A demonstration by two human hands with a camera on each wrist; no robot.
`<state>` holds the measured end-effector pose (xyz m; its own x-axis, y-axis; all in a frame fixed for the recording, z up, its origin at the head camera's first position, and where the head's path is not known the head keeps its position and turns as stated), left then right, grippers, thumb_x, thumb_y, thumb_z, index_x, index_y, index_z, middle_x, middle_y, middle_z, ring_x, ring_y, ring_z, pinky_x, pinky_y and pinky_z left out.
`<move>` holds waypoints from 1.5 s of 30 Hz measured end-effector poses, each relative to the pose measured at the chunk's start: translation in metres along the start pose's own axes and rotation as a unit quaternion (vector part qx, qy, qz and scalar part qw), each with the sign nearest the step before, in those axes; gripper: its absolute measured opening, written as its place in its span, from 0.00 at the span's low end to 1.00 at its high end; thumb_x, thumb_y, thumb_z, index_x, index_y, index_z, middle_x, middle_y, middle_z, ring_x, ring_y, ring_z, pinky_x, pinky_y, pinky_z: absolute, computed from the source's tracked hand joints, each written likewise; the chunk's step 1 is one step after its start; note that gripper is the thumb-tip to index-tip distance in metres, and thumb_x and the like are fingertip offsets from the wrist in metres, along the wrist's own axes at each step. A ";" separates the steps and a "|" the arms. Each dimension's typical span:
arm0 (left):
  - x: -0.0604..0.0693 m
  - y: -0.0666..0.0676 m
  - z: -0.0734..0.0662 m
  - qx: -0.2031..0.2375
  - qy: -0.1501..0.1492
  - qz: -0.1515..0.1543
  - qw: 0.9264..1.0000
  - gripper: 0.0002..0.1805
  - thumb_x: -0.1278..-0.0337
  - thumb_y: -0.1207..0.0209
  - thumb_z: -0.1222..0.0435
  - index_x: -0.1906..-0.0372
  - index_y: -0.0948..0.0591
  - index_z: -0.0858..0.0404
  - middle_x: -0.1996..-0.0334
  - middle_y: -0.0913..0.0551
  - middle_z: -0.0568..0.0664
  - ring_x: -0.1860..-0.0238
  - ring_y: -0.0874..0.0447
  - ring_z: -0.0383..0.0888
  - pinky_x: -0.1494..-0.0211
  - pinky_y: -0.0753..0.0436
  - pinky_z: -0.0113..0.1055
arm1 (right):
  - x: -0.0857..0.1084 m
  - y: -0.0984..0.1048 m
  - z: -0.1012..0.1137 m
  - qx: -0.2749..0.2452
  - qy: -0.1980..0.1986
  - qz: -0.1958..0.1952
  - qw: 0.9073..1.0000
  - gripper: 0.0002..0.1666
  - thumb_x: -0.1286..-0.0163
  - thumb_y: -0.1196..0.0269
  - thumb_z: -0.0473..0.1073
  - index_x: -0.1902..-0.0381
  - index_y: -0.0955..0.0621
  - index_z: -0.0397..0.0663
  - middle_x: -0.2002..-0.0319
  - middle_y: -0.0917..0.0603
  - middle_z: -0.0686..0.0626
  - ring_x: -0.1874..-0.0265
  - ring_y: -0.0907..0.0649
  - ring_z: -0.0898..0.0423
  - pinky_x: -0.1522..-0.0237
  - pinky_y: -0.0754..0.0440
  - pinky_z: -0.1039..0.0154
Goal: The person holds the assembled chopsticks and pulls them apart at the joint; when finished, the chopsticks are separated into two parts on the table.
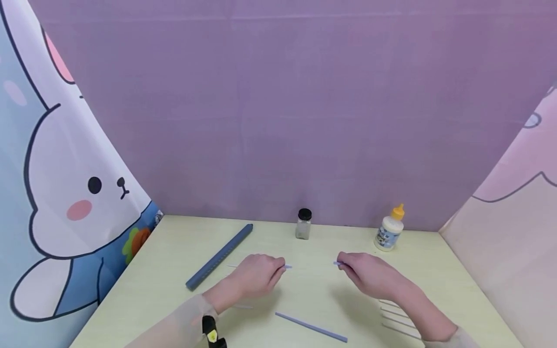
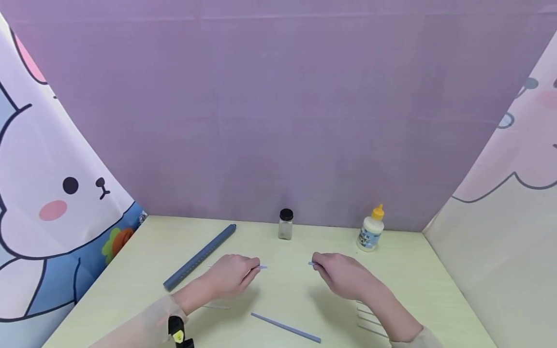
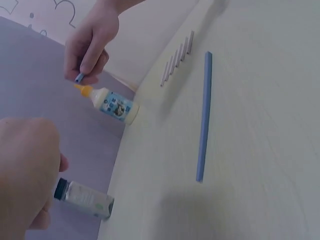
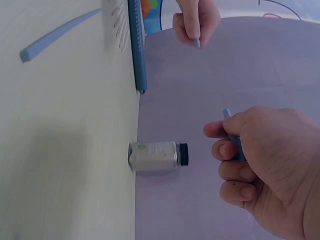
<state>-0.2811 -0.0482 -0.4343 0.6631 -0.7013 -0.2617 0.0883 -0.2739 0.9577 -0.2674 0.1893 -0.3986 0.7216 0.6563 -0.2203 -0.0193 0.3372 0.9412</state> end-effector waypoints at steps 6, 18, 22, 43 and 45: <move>0.028 0.008 0.017 0.018 -0.011 -0.019 1.000 0.16 0.22 0.44 0.61 0.73 0.28 0.53 0.80 0.33 0.35 0.78 0.38 0.30 0.71 0.33 0.26 | 0.023 0.005 -0.013 -0.004 0.019 -0.024 1.000 0.16 0.20 0.39 0.36 0.67 0.26 0.63 0.75 0.34 0.69 0.74 0.32 0.73 0.69 0.29 0.72; 0.086 0.006 0.032 0.058 -0.046 -0.101 0.992 0.08 0.35 0.39 0.72 0.59 0.15 0.56 0.62 0.26 0.38 0.67 0.32 0.26 0.62 0.27 0.18 | 0.094 -0.006 -0.047 0.017 0.063 -0.086 0.994 0.19 0.39 0.31 0.21 0.58 0.15 0.49 0.61 0.28 0.62 0.64 0.30 0.76 0.66 0.30 0.80; 0.100 -0.002 0.033 0.062 -0.038 -0.088 0.993 0.09 0.34 0.38 0.73 0.58 0.11 0.58 0.60 0.26 0.38 0.59 0.28 0.30 0.55 0.22 0.23 | 0.114 -0.015 -0.056 0.009 0.065 -0.090 0.994 0.19 0.43 0.27 0.22 0.59 0.11 0.47 0.63 0.26 0.63 0.66 0.30 0.78 0.68 0.33 0.82; 0.126 -0.027 0.044 0.166 0.052 0.058 0.983 0.06 0.33 0.31 0.66 0.56 0.08 0.53 0.62 0.16 0.31 0.59 0.25 0.23 0.56 0.18 0.26 | 0.144 -0.050 -0.065 -0.159 -0.004 0.035 0.987 0.13 0.35 0.26 0.35 0.63 0.13 0.61 0.69 0.21 0.72 0.71 0.25 0.77 0.76 0.27 0.73; 0.126 -0.029 0.046 0.166 0.057 0.064 0.982 0.06 0.33 0.30 0.65 0.56 0.08 0.52 0.62 0.16 0.31 0.59 0.25 0.23 0.56 0.18 0.27 | 0.145 -0.052 -0.065 -0.167 -0.009 0.043 0.985 0.13 0.36 0.26 0.34 0.63 0.12 0.61 0.70 0.20 0.72 0.71 0.25 0.77 0.76 0.27 0.73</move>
<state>-0.2343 -0.1589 -0.5002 0.7342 -0.6702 -0.1084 -0.2360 -0.4016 0.8849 -0.2067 0.3108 -0.4963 0.7195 0.6809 -0.1365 -0.3048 0.4862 0.8189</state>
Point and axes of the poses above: each hand's wrist, its own x-axis away from the middle knuckle, its own y-axis out of the back of the hand, z = x × y, the point moved 7 cm from there along -x, towards the middle knuckle
